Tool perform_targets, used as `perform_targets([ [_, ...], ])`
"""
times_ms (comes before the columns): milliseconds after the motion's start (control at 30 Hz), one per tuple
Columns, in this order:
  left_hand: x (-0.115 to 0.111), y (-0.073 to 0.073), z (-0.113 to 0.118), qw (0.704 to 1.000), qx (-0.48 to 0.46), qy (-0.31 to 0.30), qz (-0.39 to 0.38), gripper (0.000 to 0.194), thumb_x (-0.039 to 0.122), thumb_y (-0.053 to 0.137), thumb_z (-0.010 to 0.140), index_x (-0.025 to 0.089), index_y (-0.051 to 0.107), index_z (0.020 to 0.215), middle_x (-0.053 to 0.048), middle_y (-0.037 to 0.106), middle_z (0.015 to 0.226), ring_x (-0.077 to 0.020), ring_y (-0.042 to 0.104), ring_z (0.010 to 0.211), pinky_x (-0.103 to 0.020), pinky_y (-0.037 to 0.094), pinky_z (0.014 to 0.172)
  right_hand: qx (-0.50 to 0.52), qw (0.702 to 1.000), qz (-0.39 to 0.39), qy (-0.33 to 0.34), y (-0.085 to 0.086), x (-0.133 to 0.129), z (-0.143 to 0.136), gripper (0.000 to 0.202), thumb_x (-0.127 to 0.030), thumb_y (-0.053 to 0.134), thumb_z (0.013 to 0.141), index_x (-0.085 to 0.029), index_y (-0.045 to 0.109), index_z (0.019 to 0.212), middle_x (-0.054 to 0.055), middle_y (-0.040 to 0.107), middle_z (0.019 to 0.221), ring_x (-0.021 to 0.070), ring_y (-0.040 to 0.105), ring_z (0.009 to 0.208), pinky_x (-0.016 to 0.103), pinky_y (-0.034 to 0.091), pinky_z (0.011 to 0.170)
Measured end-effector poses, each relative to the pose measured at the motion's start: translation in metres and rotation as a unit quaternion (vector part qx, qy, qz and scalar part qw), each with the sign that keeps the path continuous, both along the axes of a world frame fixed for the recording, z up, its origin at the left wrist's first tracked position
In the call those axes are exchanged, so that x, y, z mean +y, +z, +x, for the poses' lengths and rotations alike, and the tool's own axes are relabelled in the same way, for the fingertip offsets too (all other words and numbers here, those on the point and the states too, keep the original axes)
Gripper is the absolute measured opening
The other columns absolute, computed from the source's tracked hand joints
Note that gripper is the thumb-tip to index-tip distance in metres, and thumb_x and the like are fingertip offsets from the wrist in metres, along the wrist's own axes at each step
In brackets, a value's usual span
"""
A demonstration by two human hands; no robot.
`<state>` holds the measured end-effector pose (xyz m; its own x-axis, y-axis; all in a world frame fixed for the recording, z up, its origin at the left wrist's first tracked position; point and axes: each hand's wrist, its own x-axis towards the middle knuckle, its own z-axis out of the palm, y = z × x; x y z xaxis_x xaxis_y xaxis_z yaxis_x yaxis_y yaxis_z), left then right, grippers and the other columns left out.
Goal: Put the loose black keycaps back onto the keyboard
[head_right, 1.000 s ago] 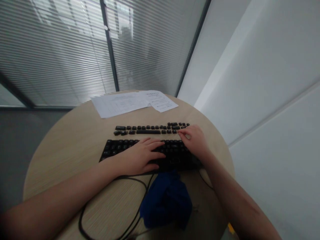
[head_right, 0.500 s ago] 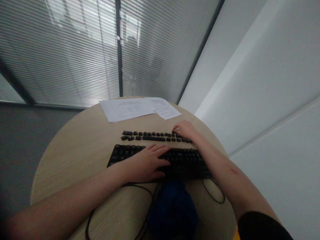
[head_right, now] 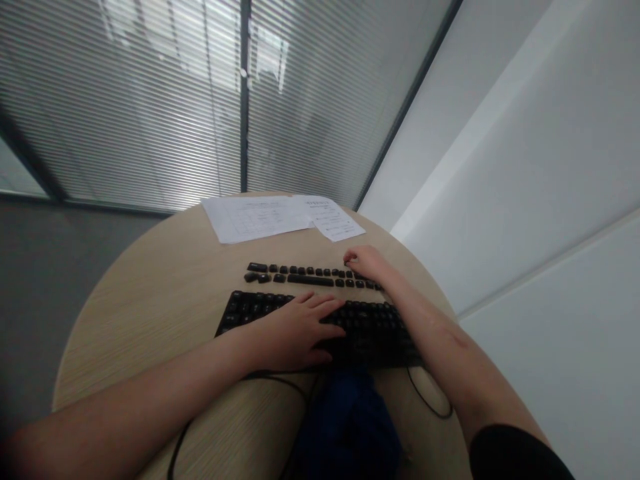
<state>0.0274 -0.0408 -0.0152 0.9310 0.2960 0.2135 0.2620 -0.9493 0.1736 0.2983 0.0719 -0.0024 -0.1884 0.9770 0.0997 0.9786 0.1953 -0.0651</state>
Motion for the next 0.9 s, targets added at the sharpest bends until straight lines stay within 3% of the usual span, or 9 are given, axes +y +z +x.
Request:
perform_targets([
  [100, 0.001, -0.001, -0.001, 1.0, 0.0, -0.001, 0.009, 0.04, 0.046, 0.065, 0.093, 0.028, 0.067, 0.129, -0.018, 0.042, 0.158, -0.0384, 0.042, 0.145, -0.063, 0.036, 0.115, 0.026, 0.999, 0.041, -0.016, 0.011, -0.018, -0.002, 0.019, -0.024, 0.067, 0.089, -0.021, 0.077, 0.105, 0.003, 0.073, 0.101, 0.0147, 0.067, 0.093, 0.024, 0.05, 0.087],
  [233, 0.002, -0.006, 0.0, 0.999, -0.022, -0.009, 0.032, 0.039, 0.045, 0.067, 0.093, 0.028, 0.068, 0.128, -0.017, 0.042, 0.159, -0.0383, 0.042, 0.144, -0.061, 0.037, 0.114, 0.129, 0.986, 0.107, 0.009, 0.025, -0.075, 0.003, 0.02, -0.032, 0.067, 0.089, -0.019, 0.075, 0.102, 0.004, 0.073, 0.099, 0.0149, 0.068, 0.087, 0.025, 0.052, 0.079],
  [367, 0.003, -0.005, 0.001, 0.999, -0.033, -0.013, 0.036, 0.037, 0.043, 0.069, 0.091, 0.026, 0.07, 0.124, -0.017, 0.048, 0.154, -0.0377, 0.047, 0.14, -0.057, 0.041, 0.113, 0.215, 0.968, 0.111, 0.059, 0.025, -0.143, 0.005, 0.018, -0.036, 0.068, 0.088, -0.019, 0.072, 0.09, 0.003, 0.074, 0.1, 0.0157, 0.07, 0.091, 0.026, 0.054, 0.083],
  [467, 0.007, 0.003, -0.003, 0.998, -0.052, -0.02, 0.032, 0.033, 0.039, 0.068, 0.092, 0.025, 0.072, 0.122, -0.015, 0.053, 0.149, -0.0351, 0.053, 0.134, -0.052, 0.043, 0.112, 0.234, 0.965, 0.081, 0.085, 0.019, -0.172, 0.001, 0.016, -0.031, 0.067, 0.088, -0.018, 0.067, 0.08, 0.002, 0.073, 0.099, 0.0139, 0.07, 0.091, 0.024, 0.053, 0.084],
  [567, 0.014, 0.016, -0.011, 0.997, -0.073, -0.004, 0.014, 0.024, 0.034, 0.06, 0.098, 0.022, 0.073, 0.114, -0.01, 0.064, 0.136, -0.0285, 0.064, 0.119, -0.044, 0.05, 0.104, 0.219, 0.97, 0.022, 0.104, 0.012, -0.177, -0.006, 0.008, -0.025, 0.067, 0.088, -0.018, 0.068, 0.085, 0.0, 0.072, 0.096, 0.0115, 0.068, 0.086, 0.022, 0.049, 0.078],
  [667, 0.02, 0.028, -0.019, 0.997, -0.074, 0.03, 0.007, 0.025, 0.032, 0.052, 0.101, 0.019, 0.074, 0.097, -0.007, 0.073, 0.108, -0.023, 0.068, 0.098, -0.037, 0.053, 0.089, 0.172, 0.979, -0.034, 0.107, 0.008, -0.174, -0.012, 0.007, -0.019, 0.069, 0.086, -0.02, 0.071, 0.093, -0.001, 0.071, 0.091, 0.0103, 0.065, 0.082, 0.022, 0.045, 0.076],
  [767, 0.024, 0.032, -0.024, 0.996, -0.065, 0.067, 0.016, 0.027, 0.031, 0.052, 0.1, 0.018, 0.069, 0.083, -0.005, 0.07, 0.089, -0.0197, 0.065, 0.083, -0.032, 0.05, 0.075, 0.139, 0.983, -0.057, 0.101, 0.006, -0.173, -0.015, 0.012, -0.017, 0.071, 0.084, -0.021, 0.072, 0.095, -0.001, 0.07, 0.09, 0.0107, 0.063, 0.083, 0.022, 0.043, 0.078],
  [900, 0.026, 0.032, -0.025, 0.995, -0.055, 0.081, 0.012, 0.03, 0.032, 0.051, 0.1, 0.019, 0.065, 0.078, -0.003, 0.066, 0.081, -0.0171, 0.061, 0.074, -0.031, 0.045, 0.069, 0.114, 0.988, -0.064, 0.085, 0.008, -0.174, -0.017, 0.012, -0.017, 0.071, 0.084, -0.022, 0.072, 0.095, -0.001, 0.069, 0.091, 0.0115, 0.062, 0.083, 0.023, 0.041, 0.078],
])
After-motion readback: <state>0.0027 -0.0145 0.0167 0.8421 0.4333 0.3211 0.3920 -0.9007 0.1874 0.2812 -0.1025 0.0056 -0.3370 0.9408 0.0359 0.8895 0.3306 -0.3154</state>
